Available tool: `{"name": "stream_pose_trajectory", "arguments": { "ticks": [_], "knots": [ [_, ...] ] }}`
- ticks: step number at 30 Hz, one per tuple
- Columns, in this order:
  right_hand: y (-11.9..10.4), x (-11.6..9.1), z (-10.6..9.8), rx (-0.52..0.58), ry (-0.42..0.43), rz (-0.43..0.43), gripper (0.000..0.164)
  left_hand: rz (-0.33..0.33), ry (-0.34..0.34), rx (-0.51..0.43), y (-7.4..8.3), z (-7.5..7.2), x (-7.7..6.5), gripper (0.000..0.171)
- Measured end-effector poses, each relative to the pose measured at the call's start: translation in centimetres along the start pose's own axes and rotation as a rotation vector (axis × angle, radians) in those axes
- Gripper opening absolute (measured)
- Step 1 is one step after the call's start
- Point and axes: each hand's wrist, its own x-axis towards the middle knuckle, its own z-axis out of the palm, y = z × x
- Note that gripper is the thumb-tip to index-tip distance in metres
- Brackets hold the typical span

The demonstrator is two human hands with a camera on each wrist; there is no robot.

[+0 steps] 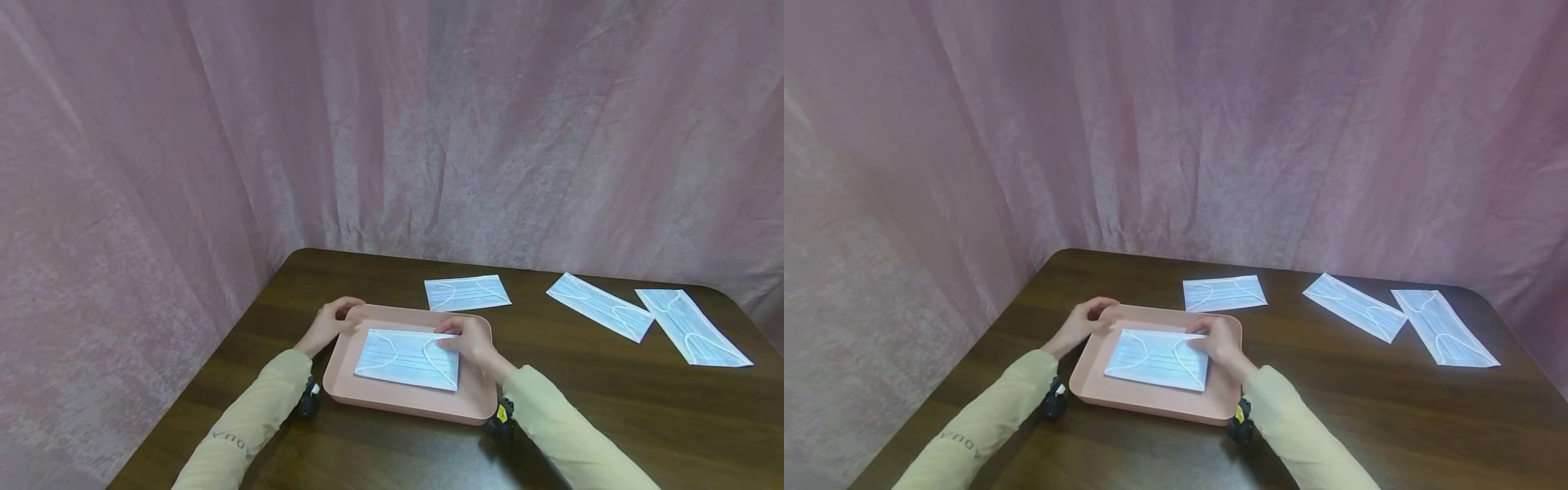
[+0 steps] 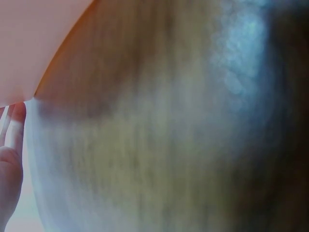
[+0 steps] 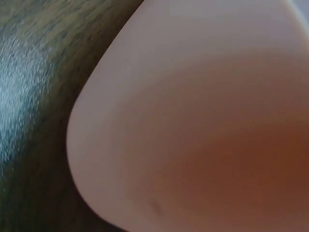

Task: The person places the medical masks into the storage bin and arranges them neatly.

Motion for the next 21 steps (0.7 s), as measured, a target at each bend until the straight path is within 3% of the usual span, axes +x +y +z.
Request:
{"name": "stream_pose_trajectory", "arguments": {
  "ticks": [21],
  "knots": [
    [-0.04,0.09,0.20,-0.032,0.009,-0.012,0.015,-0.040,0.009,0.021,0.08,0.09,0.08,0.038]
  ]
}}
